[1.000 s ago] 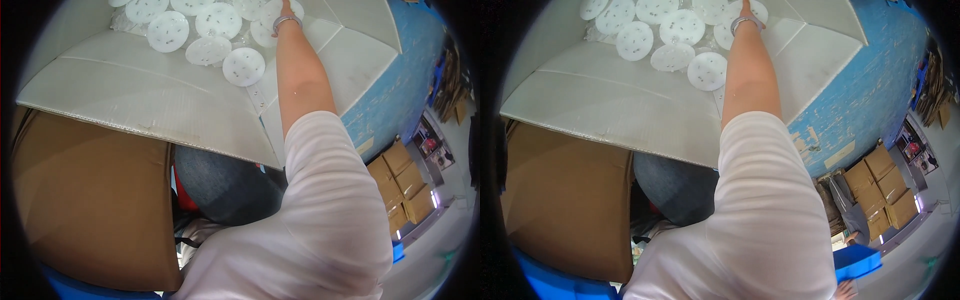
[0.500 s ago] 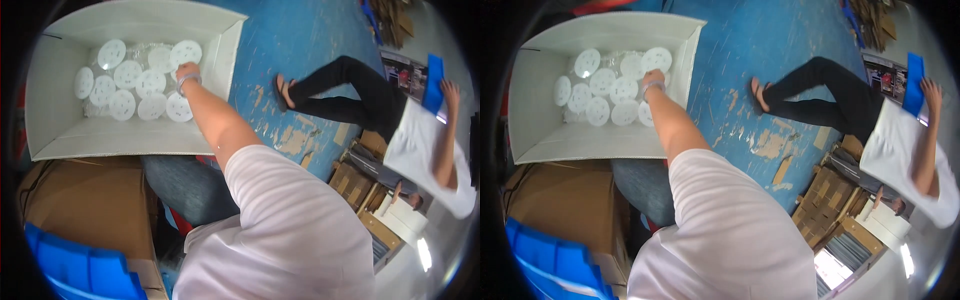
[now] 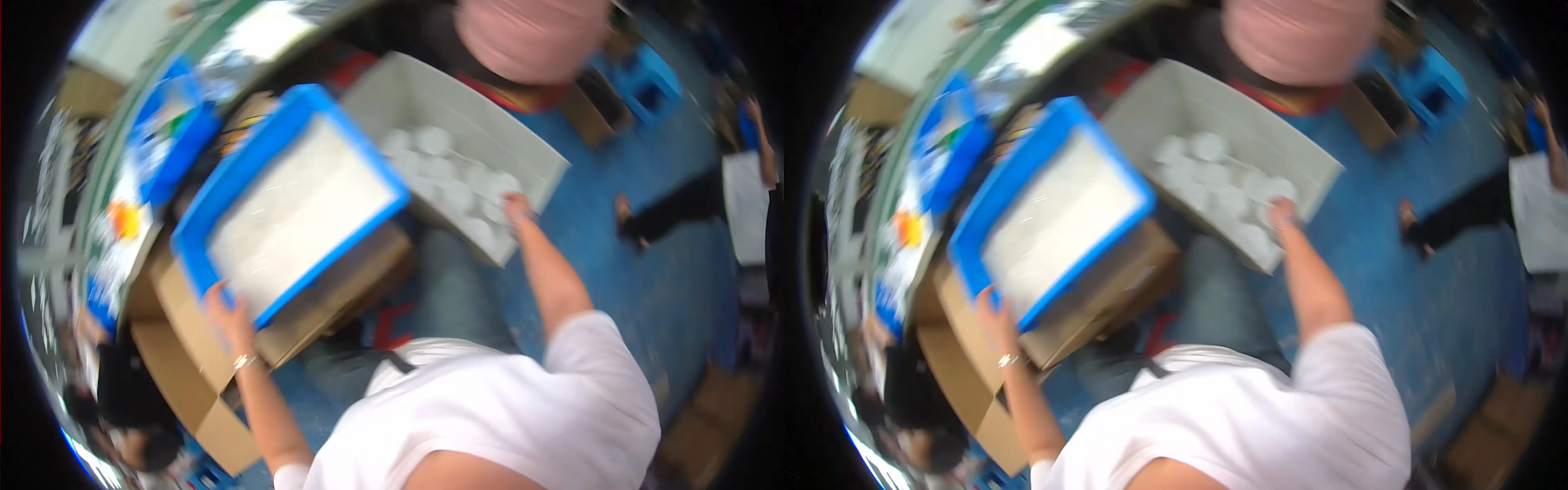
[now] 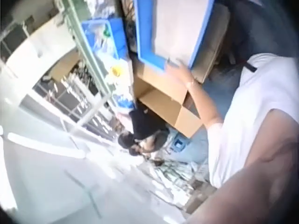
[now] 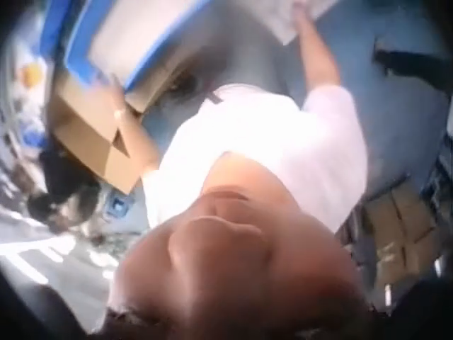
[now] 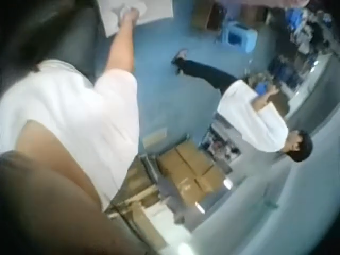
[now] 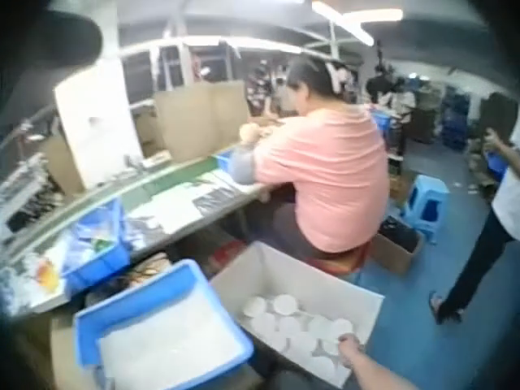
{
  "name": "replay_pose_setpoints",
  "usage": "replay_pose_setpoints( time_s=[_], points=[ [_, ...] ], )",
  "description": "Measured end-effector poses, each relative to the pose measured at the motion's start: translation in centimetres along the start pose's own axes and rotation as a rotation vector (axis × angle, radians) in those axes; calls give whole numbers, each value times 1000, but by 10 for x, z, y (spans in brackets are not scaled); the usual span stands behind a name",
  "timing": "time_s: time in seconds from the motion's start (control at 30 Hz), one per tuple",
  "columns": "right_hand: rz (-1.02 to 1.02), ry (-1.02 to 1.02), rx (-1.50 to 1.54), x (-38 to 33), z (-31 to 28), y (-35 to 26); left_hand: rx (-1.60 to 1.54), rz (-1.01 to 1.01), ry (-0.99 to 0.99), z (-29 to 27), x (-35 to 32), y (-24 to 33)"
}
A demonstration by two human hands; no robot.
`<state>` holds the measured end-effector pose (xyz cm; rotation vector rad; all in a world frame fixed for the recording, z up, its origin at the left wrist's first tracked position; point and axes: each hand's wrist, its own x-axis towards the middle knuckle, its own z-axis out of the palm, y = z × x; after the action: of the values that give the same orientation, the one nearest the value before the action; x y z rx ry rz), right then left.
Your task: Inspecting acrylic decorative light components and placing them into a cardboard shipping box.
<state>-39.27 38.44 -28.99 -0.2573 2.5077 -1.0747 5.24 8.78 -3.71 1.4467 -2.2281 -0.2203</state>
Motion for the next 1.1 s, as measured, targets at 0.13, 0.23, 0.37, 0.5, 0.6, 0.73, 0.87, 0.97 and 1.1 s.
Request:
replay_pose_setpoints(
  time_s=[0.13,0.23,0.37,0.5,0.6,0.73,0.87,0.97,1.1],
  points=[
    [-194,60,175,-5,-18,-60,5,46,67,-3,-1,19],
    [-503,30,414,-50,-13,-148,11,7,80,-21,-5,20],
    [-727,45,350,-149,-17,-267,-89,14,142,-13,-2,16],
    [-1304,-5,99,-186,-3,-312,-464,107,191,-35,25,-6],
    [-1402,-113,-27,-195,11,-326,-333,42,396,-69,71,-56],
    [-1386,-213,-234,-200,23,-328,70,-96,528,-102,138,-167],
    [-1335,-360,-336,-197,12,-324,299,-378,515,-131,208,-231],
    [-1322,-410,-400,-196,14,-331,351,-541,489,-142,252,-278],
    [-1274,-480,-459,-186,18,-329,515,-600,453,-145,285,-314]
  ],
)
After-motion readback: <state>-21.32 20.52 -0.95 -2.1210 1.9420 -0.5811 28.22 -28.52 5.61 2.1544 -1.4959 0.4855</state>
